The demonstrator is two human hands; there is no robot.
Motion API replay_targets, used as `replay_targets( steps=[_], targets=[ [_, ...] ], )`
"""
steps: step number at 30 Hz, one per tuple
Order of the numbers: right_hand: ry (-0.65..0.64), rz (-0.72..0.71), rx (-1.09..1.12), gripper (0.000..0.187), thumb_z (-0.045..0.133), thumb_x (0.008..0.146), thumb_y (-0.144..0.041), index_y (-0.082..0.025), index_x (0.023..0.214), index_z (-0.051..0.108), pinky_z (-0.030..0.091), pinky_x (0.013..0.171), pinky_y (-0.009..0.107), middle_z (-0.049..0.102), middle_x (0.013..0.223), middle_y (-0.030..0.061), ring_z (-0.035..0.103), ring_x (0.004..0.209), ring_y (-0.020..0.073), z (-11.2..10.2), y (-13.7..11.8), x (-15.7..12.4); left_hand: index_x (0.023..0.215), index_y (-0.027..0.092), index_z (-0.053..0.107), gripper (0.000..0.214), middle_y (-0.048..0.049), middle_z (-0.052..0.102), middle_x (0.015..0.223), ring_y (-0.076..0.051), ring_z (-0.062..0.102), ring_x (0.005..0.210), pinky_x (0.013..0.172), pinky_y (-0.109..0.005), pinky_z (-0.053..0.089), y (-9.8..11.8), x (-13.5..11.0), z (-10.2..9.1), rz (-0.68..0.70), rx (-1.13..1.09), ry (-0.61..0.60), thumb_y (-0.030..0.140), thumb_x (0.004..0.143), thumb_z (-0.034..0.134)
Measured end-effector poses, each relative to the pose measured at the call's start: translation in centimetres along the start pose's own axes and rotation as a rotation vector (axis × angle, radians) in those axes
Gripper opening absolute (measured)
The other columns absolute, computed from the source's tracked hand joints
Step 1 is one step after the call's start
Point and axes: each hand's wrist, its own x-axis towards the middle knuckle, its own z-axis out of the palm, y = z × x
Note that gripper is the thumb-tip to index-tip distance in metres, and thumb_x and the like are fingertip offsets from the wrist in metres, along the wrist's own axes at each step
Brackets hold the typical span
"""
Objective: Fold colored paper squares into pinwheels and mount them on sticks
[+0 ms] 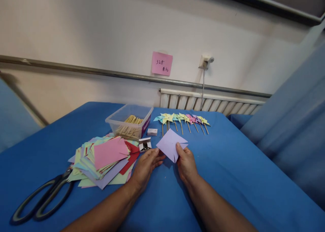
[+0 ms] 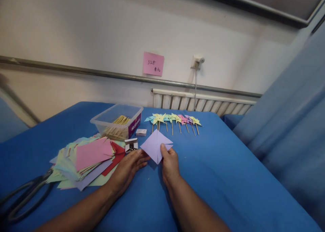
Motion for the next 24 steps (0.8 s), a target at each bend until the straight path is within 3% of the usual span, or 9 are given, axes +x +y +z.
replay_targets(
  steps=[6,9,13,19,24],
  targets=[
    [-0.014,-0.01,-0.024,0.035,0.075,0.072,-0.042,-0.014,0.092,0.07,0.053,0.071,0.032,0.074,0.088,0.0078,0.067,0.074,0.0196,0.0,0.2,-0.1,0.086,0.017,0.067,0.031,-0.0077,0.074,0.092,-0.024,0.067,0.089,0.082,-0.035,0.049,-1.3,1.0,2.0,-0.006,-0.067,-0.063,0.041,0.068,0.075],
    [-0.03,-0.031,-0.11,0.035,0.074,0.072,-0.045,-0.014,0.086,0.071,0.05,0.06,0.028,0.073,0.075,0.0052,0.062,0.061,0.0166,0.1,0.6,-0.4,0.082,0.017,0.067,0.028,-0.0058,0.073,0.086,-0.022,0.067,0.081,0.078,-0.033,0.05,-1.4,1.0,1.6,0.067,-0.042,-0.009,0.039,0.066,0.076],
    [-0.125,-0.012,-0.322,0.033,0.074,0.07,-0.047,-0.014,0.069,0.07,0.037,0.044,0.023,0.061,0.05,-0.0001,0.046,0.043,0.0102,0.3,1.4,-0.8,0.081,0.015,0.066,0.029,-0.0042,0.071,0.078,-0.016,0.063,0.068,0.067,-0.028,0.05,-0.3,0.9,-0.1,0.091,-0.037,0.046,0.037,0.065,0.077],
    [-0.295,0.019,-0.351,0.036,0.078,0.067,-0.041,-0.014,0.09,0.072,0.044,0.055,0.023,0.068,0.071,0.003,0.057,0.06,0.0137,0.5,1.7,-1.6,0.079,0.014,0.064,0.032,-0.0003,0.065,0.063,-0.011,0.054,0.052,0.051,-0.022,0.041,1.4,1.8,-2.4,0.091,0.051,0.058,0.038,0.063,0.078],
    [-0.236,0.128,-0.062,0.038,0.065,0.078,-0.051,-0.015,0.091,0.068,0.044,0.053,0.024,0.068,0.078,0.0053,0.058,0.062,0.0147,0.6,0.7,-1.2,0.079,0.016,0.064,0.032,-0.0002,0.067,0.064,-0.014,0.059,0.055,0.053,-0.023,0.042,1.2,2.1,-2.5,0.031,0.167,0.015,0.037,0.062,0.08]
  ],
)
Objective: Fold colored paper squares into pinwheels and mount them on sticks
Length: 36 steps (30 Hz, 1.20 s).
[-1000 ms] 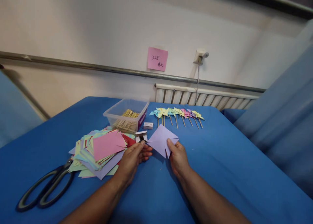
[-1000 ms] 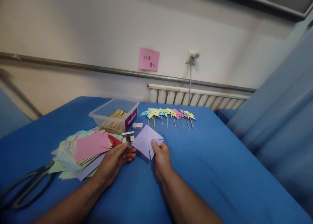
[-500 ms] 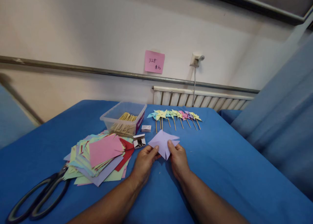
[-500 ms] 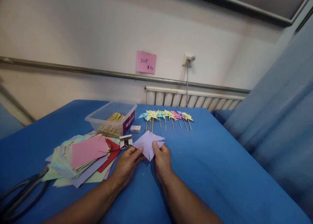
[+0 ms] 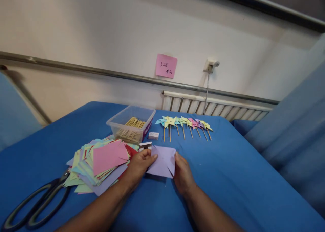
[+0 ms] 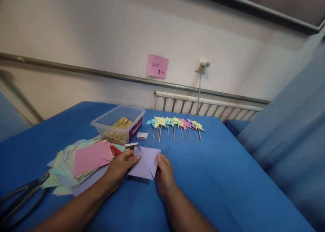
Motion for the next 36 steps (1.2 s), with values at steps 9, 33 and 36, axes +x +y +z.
replay_targets(
  steps=[9,33,36],
  targets=[
    [0.17,-0.014,-0.094,0.036,0.08,0.065,-0.041,-0.018,0.067,0.052,0.035,0.044,0.02,0.056,0.052,-0.0055,0.045,0.043,0.0078,-1.0,0.7,1.0,0.086,0.016,0.066,0.034,-0.0018,0.07,0.07,-0.018,0.063,0.062,0.059,-0.026,0.046,-0.5,-0.2,0.2,-0.047,0.052,-0.051,0.04,0.064,0.078],
    [0.232,-0.146,-0.276,0.03,0.073,0.071,-0.042,-0.017,0.068,0.056,0.03,0.047,0.02,0.049,0.053,-0.0069,0.038,0.047,0.0073,-0.7,0.5,0.8,0.07,0.015,0.061,0.03,0.0001,0.065,0.057,-0.013,0.058,0.052,0.051,-0.022,0.041,-1.1,0.1,0.3,0.05,0.037,0.086,0.036,0.06,0.081],
    [0.24,-0.138,-0.278,0.031,0.073,0.071,-0.042,-0.018,0.067,0.055,0.03,0.046,0.02,0.049,0.052,-0.0069,0.038,0.047,0.0073,-0.7,0.5,0.8,0.069,0.015,0.06,0.03,-0.0001,0.066,0.059,-0.013,0.059,0.053,0.054,-0.023,0.044,-1.0,0.0,0.4,0.032,-0.039,0.064,0.035,0.061,0.081]
  ],
)
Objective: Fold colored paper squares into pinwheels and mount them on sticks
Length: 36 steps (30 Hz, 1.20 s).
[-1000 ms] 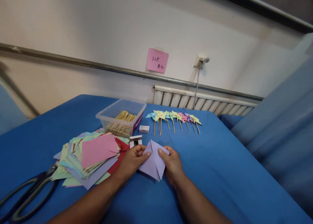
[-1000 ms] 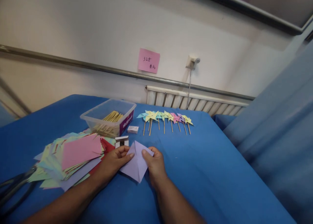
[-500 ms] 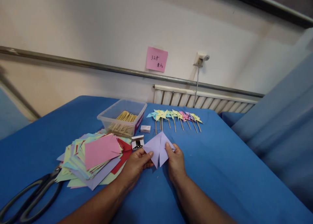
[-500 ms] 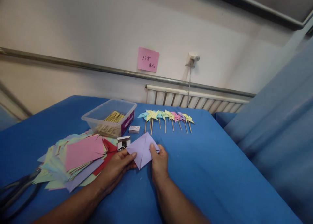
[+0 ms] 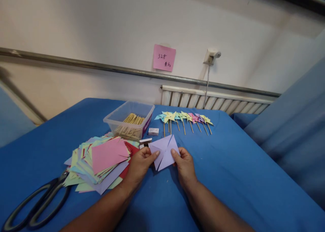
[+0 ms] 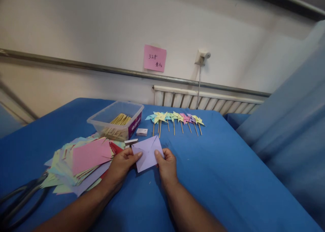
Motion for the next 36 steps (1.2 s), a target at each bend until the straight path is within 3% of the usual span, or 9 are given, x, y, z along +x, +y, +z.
replay_targets(
  steps=[9,15,28,32,36],
  targets=[
    [0.037,-0.007,0.003,0.03,0.073,0.07,-0.042,-0.018,0.074,0.057,0.032,0.044,0.02,0.053,0.056,-0.0065,0.039,0.046,0.007,-0.1,0.3,0.3,0.101,0.013,0.066,0.028,-0.0106,0.074,0.088,-0.021,0.069,0.078,0.071,-0.031,0.053,1.1,-0.8,0.6,-0.13,-0.349,-0.204,0.034,0.084,0.062],
    [-0.053,-0.013,-0.04,0.03,0.075,0.068,-0.041,-0.017,0.071,0.057,0.036,0.044,0.019,0.058,0.061,-0.0041,0.044,0.05,0.0078,0.3,0.3,0.0,0.102,0.011,0.067,0.029,-0.0122,0.074,0.096,-0.023,0.07,0.085,0.077,-0.033,0.054,0.8,-0.8,0.8,-0.15,-0.298,-0.175,0.023,0.076,0.071],
    [-0.103,0.011,-0.174,0.036,0.073,0.068,-0.047,-0.018,0.064,0.052,0.034,0.042,0.02,0.05,0.051,-0.0064,0.041,0.044,0.0075,0.3,0.3,-0.1,0.103,0.01,0.068,0.041,-0.0136,0.076,0.092,-0.025,0.07,0.083,0.074,-0.031,0.053,0.4,-0.6,0.4,-0.139,-0.21,-0.098,0.024,0.066,0.079],
    [0.008,-0.072,-0.14,0.029,0.069,0.072,-0.041,-0.018,0.085,0.057,0.041,0.052,0.022,0.059,0.068,-0.0025,0.051,0.056,0.0106,0.3,0.3,0.0,0.106,0.01,0.066,0.04,-0.0136,0.076,0.092,-0.024,0.071,0.081,0.075,-0.031,0.054,0.3,-0.4,0.4,-0.142,-0.245,-0.066,0.021,0.069,0.077],
    [0.092,-0.189,-0.175,0.04,0.066,0.073,-0.028,-0.021,0.11,0.055,0.046,0.069,0.027,0.061,0.104,0.0051,0.057,0.076,0.0135,0.2,0.0,-0.3,0.112,0.011,0.062,0.041,-0.0128,0.075,0.093,-0.025,0.072,0.083,0.078,-0.034,0.056,0.5,-0.3,0.6,-0.156,-0.343,-0.041,0.013,0.072,0.072]
  ],
)
